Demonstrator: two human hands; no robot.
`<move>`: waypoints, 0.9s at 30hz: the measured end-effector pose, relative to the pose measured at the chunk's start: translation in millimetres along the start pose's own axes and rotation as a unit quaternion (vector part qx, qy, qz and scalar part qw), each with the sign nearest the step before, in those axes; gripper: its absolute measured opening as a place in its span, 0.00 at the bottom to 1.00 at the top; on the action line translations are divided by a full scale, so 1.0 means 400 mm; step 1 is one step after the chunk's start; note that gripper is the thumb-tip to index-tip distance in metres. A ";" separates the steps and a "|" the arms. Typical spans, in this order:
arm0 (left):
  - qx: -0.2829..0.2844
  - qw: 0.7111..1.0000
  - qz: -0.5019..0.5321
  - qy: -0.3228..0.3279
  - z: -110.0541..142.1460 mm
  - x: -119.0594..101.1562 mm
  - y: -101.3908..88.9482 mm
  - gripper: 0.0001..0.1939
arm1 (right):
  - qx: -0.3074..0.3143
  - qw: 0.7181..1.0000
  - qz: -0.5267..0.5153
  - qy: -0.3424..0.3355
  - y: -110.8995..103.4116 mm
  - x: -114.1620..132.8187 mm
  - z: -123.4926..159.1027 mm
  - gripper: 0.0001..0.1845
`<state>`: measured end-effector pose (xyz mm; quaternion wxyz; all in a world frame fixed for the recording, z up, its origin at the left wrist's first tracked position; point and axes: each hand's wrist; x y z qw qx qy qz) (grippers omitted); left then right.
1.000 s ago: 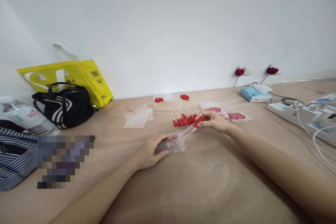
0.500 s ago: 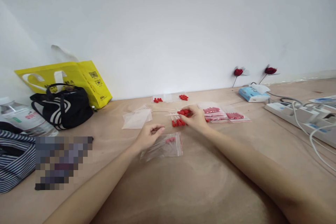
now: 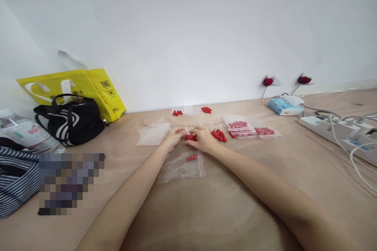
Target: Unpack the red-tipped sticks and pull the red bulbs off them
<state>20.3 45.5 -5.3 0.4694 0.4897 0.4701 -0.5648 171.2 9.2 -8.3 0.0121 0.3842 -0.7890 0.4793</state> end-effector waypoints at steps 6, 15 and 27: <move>-0.012 0.995 -0.066 0.067 -0.034 0.021 0.006 0.18 | -0.060 0.996 -0.062 -0.004 -0.030 0.000 0.020 0.11; -0.020 0.976 -0.179 0.120 -0.050 0.035 0.015 0.17 | -0.044 0.992 -0.119 0.029 -0.103 0.011 0.152 0.04; -0.043 0.959 -0.252 0.122 -0.018 0.025 -0.003 0.20 | 0.086 0.993 -0.023 0.074 -0.090 0.056 0.156 0.07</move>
Point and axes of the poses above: each hand's wrist, its own z-axis away from the middle knuckle, its own y-axis out of the palm, x = y × z, and after that the axes turned 1 degree about x, right-handed
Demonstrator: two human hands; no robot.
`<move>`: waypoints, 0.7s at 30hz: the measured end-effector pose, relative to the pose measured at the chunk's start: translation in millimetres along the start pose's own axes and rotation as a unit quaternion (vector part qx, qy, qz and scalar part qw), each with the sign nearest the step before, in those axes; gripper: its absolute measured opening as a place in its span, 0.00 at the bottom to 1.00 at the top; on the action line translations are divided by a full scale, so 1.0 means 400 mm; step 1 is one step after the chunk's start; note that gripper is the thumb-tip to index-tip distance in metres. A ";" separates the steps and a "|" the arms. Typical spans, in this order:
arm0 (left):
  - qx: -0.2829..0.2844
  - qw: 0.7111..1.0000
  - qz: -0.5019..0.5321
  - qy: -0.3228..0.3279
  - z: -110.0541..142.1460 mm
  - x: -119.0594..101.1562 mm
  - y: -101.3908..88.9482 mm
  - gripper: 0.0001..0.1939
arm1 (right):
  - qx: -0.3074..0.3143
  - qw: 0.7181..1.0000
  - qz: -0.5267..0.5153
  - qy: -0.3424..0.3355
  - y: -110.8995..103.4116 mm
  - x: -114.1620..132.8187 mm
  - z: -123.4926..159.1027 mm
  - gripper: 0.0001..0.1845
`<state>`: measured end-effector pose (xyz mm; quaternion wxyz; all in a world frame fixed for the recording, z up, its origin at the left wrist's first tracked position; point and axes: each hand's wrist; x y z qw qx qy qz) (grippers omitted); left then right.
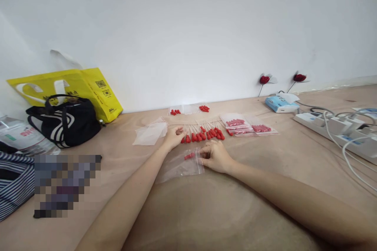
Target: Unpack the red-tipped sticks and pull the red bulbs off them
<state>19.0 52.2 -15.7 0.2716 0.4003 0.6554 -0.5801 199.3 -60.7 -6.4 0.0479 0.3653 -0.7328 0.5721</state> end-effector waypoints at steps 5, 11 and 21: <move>0.005 1.000 0.009 0.002 -0.003 -0.002 0.003 0.20 | 0.003 1.000 0.014 0.009 0.006 0.004 -0.003 0.07; -0.008 1.000 -0.008 0.008 -0.003 0.003 -0.007 0.19 | 0.008 1.000 0.023 -0.007 0.009 0.014 -0.005 0.04; -0.015 0.998 -0.045 0.031 -0.002 -0.029 0.030 0.17 | 0.015 0.999 -0.032 0.032 0.022 0.026 -0.014 0.07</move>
Point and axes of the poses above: each hand's wrist, its own z-axis away from the middle knuckle, its own y-axis out of the palm, x = y × z, and after that the axes turned 1 degree about x, right-handed
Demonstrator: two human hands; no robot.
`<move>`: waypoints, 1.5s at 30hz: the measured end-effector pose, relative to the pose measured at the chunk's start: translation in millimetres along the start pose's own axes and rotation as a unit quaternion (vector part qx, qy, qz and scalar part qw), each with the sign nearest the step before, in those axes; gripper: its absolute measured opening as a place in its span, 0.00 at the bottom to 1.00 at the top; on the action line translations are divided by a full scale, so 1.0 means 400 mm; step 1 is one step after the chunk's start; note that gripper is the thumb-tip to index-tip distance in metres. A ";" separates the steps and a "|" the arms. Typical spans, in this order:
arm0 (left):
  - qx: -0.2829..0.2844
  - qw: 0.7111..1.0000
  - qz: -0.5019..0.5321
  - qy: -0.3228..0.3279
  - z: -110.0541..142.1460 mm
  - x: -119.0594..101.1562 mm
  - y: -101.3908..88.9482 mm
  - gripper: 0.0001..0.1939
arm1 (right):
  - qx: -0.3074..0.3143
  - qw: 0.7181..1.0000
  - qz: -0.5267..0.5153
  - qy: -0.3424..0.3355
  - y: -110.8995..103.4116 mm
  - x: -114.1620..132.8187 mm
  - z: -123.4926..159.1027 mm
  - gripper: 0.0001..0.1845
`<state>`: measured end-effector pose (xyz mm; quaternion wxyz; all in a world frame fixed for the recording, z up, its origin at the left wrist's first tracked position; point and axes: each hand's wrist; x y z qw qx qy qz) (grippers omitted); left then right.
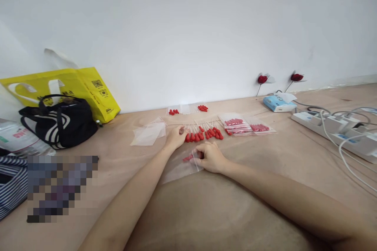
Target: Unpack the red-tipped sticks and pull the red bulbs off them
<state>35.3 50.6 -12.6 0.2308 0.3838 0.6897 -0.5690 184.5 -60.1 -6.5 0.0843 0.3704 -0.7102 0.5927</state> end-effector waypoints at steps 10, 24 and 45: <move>0.084 0.992 0.005 0.092 0.128 -0.031 -0.114 0.17 | -0.041 0.988 -0.149 -0.002 -0.008 -0.030 0.023 0.03; 0.192 0.974 -0.054 0.103 0.216 -0.017 -0.146 0.21 | -0.335 0.877 -0.340 0.047 -0.130 -0.148 -0.055 0.12; 0.072 0.994 -0.041 0.076 0.074 -0.034 -0.049 0.19 | -0.160 0.972 0.165 0.052 -0.074 -0.135 -0.100 0.08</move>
Point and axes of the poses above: each hand's wrist, its own z-axis away from the middle knuckle, its own y-axis out of the palm, x = y × z, and after that the axes turned 1 degree about x, right-handed
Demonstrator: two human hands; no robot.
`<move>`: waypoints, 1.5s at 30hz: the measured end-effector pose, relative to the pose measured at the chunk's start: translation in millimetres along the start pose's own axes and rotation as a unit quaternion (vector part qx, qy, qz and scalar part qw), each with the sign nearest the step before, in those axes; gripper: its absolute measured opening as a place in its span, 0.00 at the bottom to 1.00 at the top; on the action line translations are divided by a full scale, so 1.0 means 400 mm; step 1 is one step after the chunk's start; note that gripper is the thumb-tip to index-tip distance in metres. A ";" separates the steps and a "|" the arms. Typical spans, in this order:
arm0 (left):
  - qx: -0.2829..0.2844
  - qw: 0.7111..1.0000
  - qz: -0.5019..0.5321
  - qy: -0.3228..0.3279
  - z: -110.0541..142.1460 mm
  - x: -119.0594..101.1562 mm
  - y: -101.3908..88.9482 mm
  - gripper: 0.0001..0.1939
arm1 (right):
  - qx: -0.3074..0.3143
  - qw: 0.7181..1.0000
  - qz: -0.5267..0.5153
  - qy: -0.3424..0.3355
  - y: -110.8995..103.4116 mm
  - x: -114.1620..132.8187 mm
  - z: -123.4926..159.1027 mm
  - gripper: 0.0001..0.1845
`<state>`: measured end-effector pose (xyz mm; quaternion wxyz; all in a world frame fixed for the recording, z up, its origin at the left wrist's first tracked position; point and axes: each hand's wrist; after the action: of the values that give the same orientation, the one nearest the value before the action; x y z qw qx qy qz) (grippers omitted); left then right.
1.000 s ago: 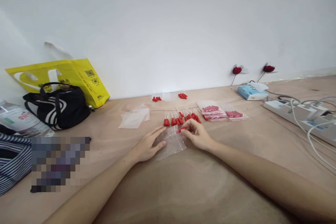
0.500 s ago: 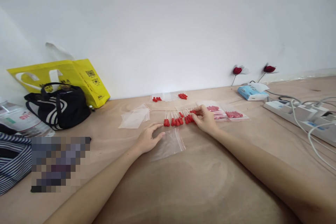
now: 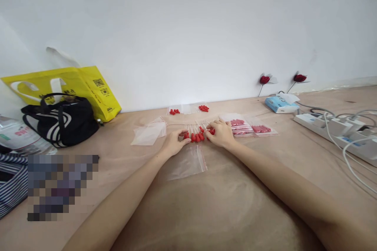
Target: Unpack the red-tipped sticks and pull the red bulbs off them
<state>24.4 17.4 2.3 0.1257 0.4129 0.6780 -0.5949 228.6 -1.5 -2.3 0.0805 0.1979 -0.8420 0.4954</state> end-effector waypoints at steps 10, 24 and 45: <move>0.018 0.996 -0.088 0.027 0.014 -0.013 0.010 0.21 | 0.075 0.994 0.076 0.027 0.024 0.036 -0.037 0.12; -0.013 0.993 -0.098 0.070 0.018 -0.005 -0.003 0.16 | 0.010 0.994 0.100 -0.046 -0.013 0.026 0.044 0.13; -0.130 0.985 -0.059 -0.099 0.032 0.079 -0.242 0.12 | -0.035 0.991 0.028 -0.122 -0.048 -0.041 0.136 0.08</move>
<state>-68.3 23.2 46.3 0.2097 0.2918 0.7572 -0.5456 254.6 -52.9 -19.5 -0.0303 0.2304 -0.8673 0.4401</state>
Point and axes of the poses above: each hand's wrist, its own z-axis away from the middle knuckle, its own y-axis out of the palm, x = y × z, and after that the axes turned 1 degree about x, right-handed
